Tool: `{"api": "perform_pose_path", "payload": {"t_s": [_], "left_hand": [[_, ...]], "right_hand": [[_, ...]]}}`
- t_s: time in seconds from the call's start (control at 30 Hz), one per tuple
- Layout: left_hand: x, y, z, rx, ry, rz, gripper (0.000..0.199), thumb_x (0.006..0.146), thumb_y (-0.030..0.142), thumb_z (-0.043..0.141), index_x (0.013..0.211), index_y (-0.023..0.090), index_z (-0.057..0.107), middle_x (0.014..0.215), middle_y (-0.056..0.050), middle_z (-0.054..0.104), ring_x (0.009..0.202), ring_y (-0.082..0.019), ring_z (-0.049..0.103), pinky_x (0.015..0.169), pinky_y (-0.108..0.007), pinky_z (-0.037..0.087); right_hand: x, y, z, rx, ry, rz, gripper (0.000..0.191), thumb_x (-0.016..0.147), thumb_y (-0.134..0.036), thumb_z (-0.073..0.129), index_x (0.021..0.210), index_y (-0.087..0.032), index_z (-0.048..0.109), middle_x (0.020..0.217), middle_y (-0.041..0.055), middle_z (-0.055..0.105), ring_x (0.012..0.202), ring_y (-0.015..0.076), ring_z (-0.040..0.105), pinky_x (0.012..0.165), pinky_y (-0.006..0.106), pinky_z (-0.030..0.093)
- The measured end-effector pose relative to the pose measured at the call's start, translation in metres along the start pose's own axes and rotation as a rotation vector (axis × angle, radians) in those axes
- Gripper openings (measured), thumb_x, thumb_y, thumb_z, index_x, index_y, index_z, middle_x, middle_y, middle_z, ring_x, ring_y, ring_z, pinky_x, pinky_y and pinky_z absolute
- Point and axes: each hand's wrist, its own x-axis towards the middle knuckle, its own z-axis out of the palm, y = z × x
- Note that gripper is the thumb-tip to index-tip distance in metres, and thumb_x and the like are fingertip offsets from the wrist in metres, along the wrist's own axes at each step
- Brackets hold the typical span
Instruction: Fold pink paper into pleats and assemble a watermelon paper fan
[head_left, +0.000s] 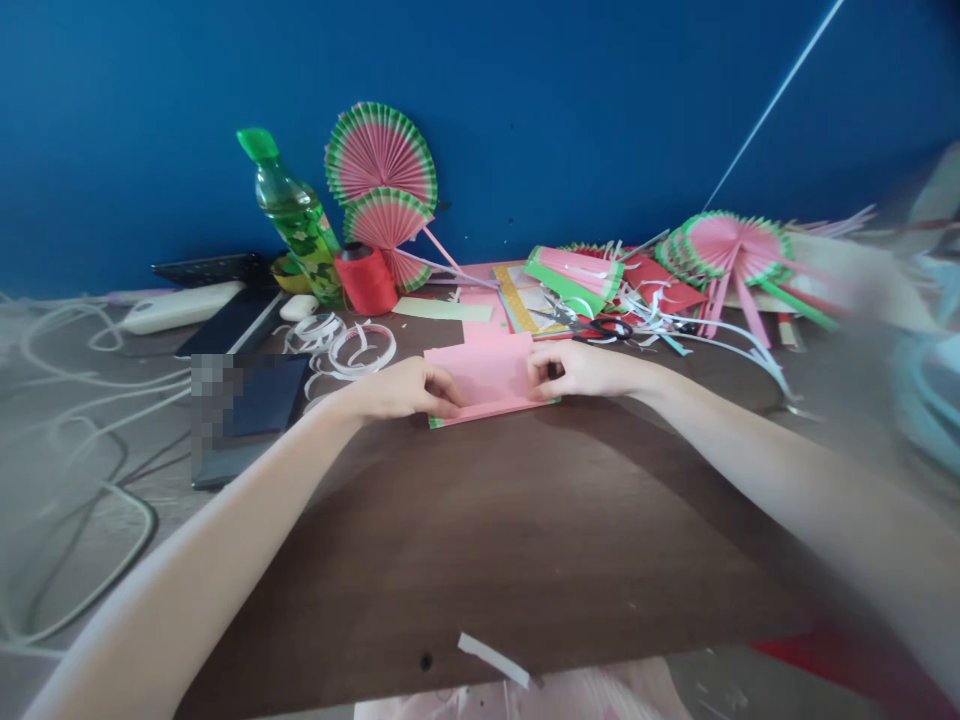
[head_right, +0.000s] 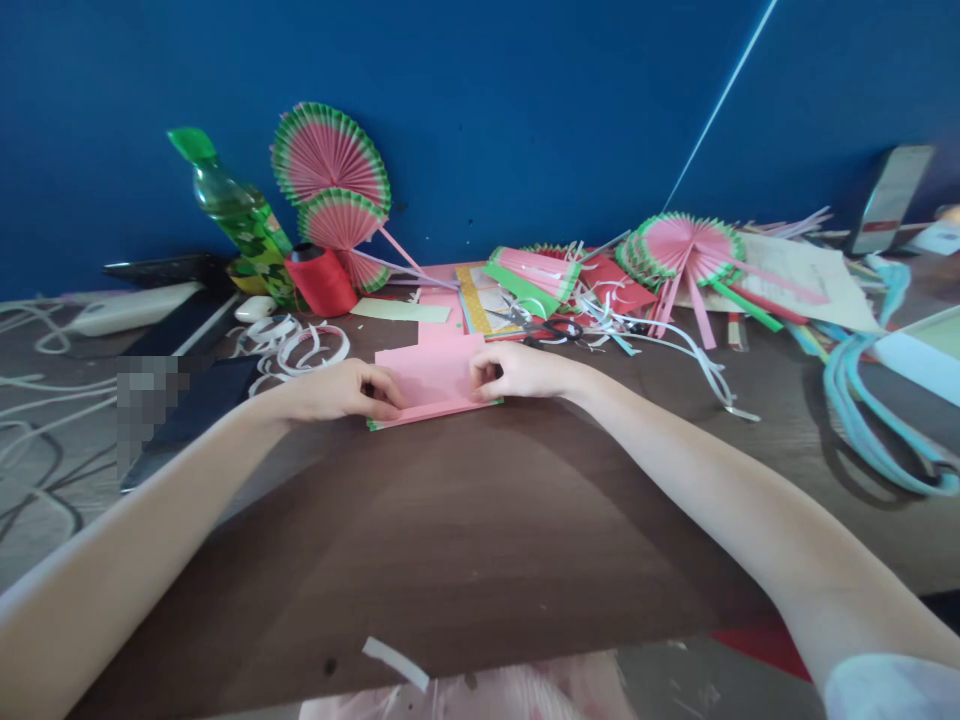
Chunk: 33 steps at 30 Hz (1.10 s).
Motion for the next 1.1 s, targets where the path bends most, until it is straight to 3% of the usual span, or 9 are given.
{"api": "perform_pose_path", "payload": {"t_s": [0.53, 1.1], "left_hand": [[0.0002, 0.0023, 0.0012, 0.063, -0.007, -0.043, 0.024, 0.066, 0.04, 0.063, 0.068, 0.017, 0.059, 0.069, 0.003, 0.061, 0.068, -0.012, 0.054, 0.065, -0.023, 0.037], [0.0015, 0.0027, 0.0032, 0.124, -0.028, -0.015, 0.016, 0.07, 0.033, 0.055, 0.068, 0.017, 0.054, 0.072, 0.002, 0.056, 0.068, -0.013, 0.05, 0.064, -0.024, 0.036]], "right_hand": [[0.0006, 0.0025, 0.0025, -0.023, 0.016, 0.003, 0.024, 0.068, -0.035, 0.063, 0.063, -0.018, 0.047, 0.07, -0.0005, 0.051, 0.067, 0.0128, 0.045, 0.06, 0.026, 0.033], [0.0004, 0.0009, 0.003, -0.018, -0.004, -0.003, 0.025, 0.069, -0.036, 0.063, 0.063, -0.018, 0.046, 0.071, -0.0005, 0.049, 0.066, 0.0125, 0.043, 0.06, 0.026, 0.033]]}}
